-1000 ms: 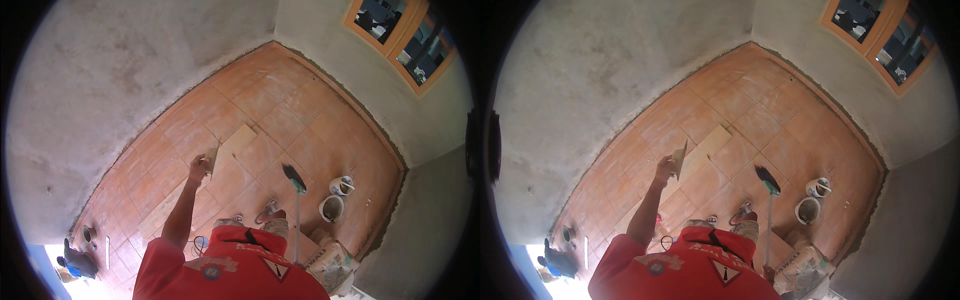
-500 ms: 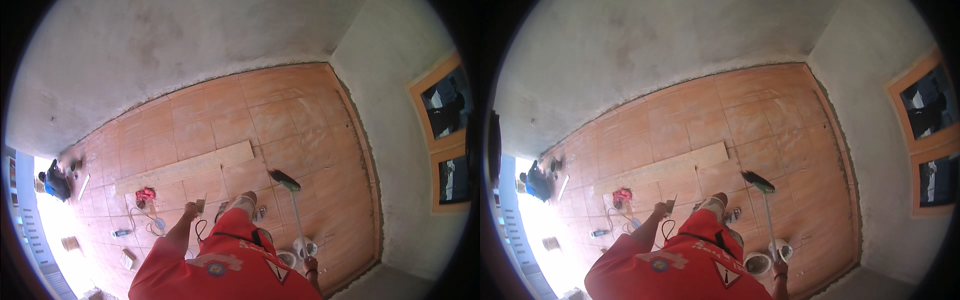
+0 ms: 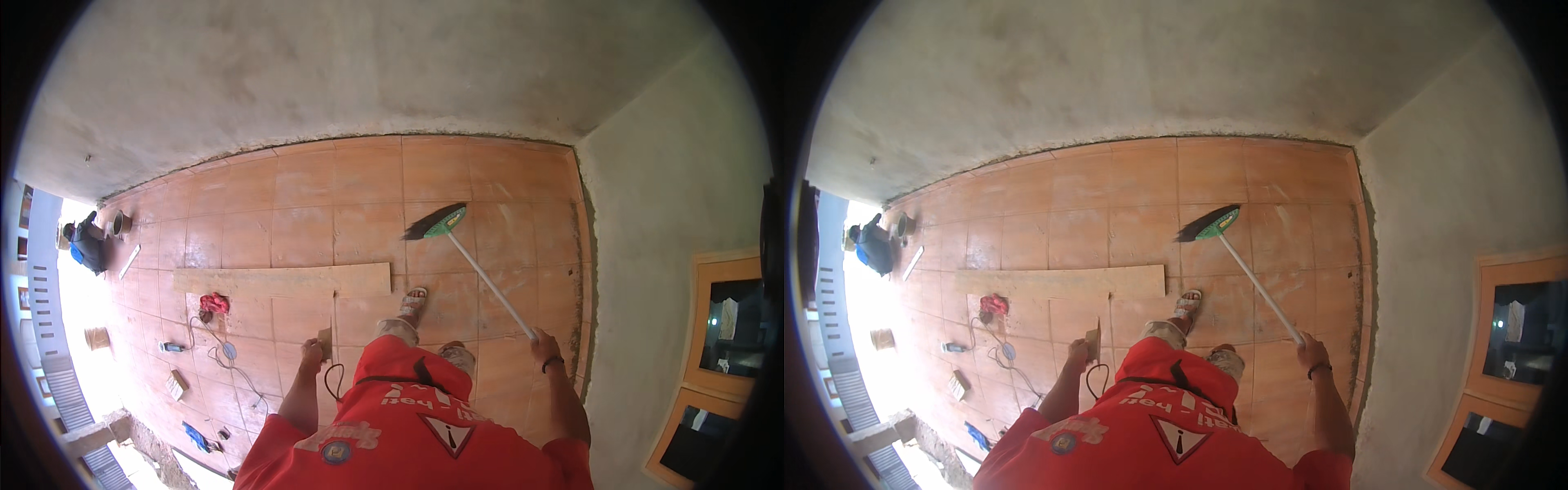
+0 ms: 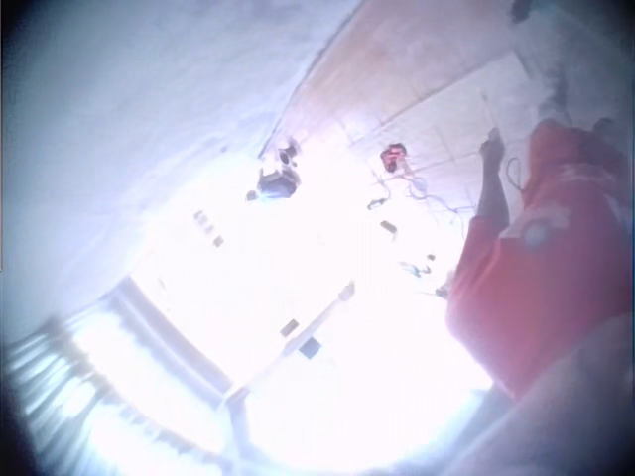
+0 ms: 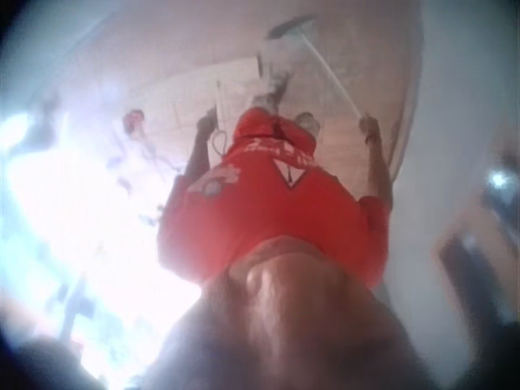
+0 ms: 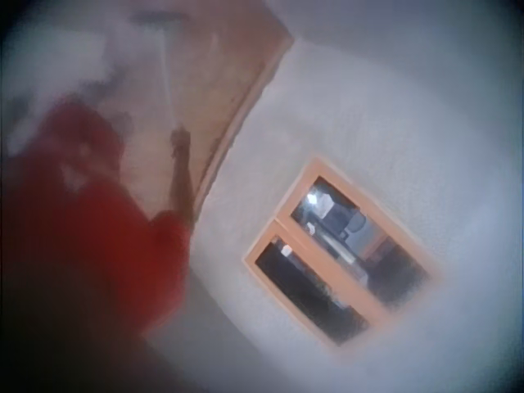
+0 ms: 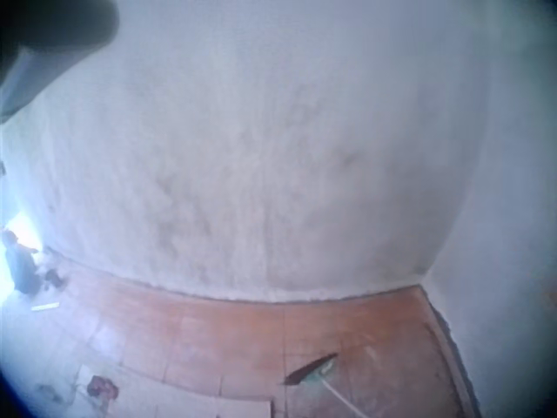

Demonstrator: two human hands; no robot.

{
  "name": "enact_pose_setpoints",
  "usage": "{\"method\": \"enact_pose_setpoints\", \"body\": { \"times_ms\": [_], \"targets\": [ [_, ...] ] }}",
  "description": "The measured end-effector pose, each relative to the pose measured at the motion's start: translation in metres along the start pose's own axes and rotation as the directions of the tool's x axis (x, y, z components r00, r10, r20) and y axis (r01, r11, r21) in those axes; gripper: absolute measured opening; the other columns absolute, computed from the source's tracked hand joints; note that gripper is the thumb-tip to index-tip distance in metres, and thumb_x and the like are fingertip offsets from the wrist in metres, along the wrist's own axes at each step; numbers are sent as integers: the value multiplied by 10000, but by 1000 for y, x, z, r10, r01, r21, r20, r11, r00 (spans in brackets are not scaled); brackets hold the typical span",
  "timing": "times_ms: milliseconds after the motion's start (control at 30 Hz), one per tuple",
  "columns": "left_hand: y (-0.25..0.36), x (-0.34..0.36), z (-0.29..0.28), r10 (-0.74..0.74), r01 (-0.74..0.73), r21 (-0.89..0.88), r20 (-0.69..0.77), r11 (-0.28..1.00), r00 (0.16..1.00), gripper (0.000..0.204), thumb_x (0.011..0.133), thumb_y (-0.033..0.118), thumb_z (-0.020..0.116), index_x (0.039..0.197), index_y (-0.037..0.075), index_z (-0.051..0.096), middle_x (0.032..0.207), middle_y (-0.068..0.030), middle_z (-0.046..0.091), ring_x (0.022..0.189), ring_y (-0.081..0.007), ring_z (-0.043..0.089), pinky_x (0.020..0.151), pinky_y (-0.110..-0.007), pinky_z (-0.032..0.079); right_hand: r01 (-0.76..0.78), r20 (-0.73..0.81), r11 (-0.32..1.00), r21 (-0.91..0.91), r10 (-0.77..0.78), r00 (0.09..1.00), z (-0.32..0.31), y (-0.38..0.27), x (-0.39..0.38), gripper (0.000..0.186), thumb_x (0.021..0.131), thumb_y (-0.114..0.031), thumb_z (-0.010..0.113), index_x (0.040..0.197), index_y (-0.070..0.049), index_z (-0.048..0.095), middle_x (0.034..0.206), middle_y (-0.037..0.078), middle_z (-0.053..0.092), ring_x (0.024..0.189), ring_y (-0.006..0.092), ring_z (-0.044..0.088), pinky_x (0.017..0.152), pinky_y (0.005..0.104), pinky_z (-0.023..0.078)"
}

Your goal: The person applies grout along the base of a tiled wall using a grout float and a trowel, smoothing the surface. They then walk across the room and sweep the tiled floor with a broom.

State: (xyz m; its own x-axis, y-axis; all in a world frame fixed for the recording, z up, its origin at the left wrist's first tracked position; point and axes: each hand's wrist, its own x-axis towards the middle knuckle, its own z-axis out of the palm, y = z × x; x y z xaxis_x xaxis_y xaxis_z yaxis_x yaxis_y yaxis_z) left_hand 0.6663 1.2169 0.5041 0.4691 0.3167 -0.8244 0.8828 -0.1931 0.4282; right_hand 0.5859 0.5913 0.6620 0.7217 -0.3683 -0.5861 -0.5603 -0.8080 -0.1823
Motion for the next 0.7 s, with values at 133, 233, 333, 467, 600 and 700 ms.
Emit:
{"method": "enact_pose_setpoints", "body": {
  "times_ms": [133,233,333,467,600,700],
  "targets": [
    [130,-61,56,95,-94,-197,0,976,995,343,866,203,533,1171,51,506,857,-97,619,626,-163,583,447,-283,445,-163,231,985,56,146,962,-94,-67,66,441,851,-113,456,1291,-89,443,1007,196,621,876,309,627,755,417,488],
    [169,-68,85,184,-198,-250,-79,948,980,347,877,208,518,1192,65,493,898,-86,614,670,-143,580,472,-266,449,63,208,997,36,-69,976,-112,-62,144,451,850,-82,439,1301,-95,435,1033,197,615,906,312,620,767,417,485],
    [191,-99,118,160,-204,-305,-161,930,974,343,875,211,514,1180,57,488,906,-87,606,669,-131,571,466,-251,446,347,152,938,23,-347,926,-103,-45,254,452,842,-74,433,1294,-99,441,1039,205,610,932,323,607,787,412,479],
    [121,-152,167,-78,-51,-370,-325,928,942,314,879,209,496,1152,54,493,916,-98,604,639,-139,577,444,-248,442,515,277,853,-86,-476,834,-123,-137,406,467,818,-84,430,1284,-121,435,1031,218,600,947,355,587,819,423,474],
    [50,-253,259,-362,116,-527,-392,842,846,281,857,169,535,1096,21,537,807,-94,599,572,-157,575,411,-285,445,556,439,816,-160,-446,780,-138,-234,512,445,882,-86,363,1318,-163,412,1117,169,577,946,292,597,809,405,487],
    [33,-321,317,-585,330,-518,-471,789,660,291,845,133,543,1096,-13,531,801,-93,601,592,-186,588,471,-300,491,493,466,842,-221,-353,812,-140,-245,561,427,901,-110,365,1322,-165,409,1065,151,597,913,266,606,769,403,503]
  ]
}}
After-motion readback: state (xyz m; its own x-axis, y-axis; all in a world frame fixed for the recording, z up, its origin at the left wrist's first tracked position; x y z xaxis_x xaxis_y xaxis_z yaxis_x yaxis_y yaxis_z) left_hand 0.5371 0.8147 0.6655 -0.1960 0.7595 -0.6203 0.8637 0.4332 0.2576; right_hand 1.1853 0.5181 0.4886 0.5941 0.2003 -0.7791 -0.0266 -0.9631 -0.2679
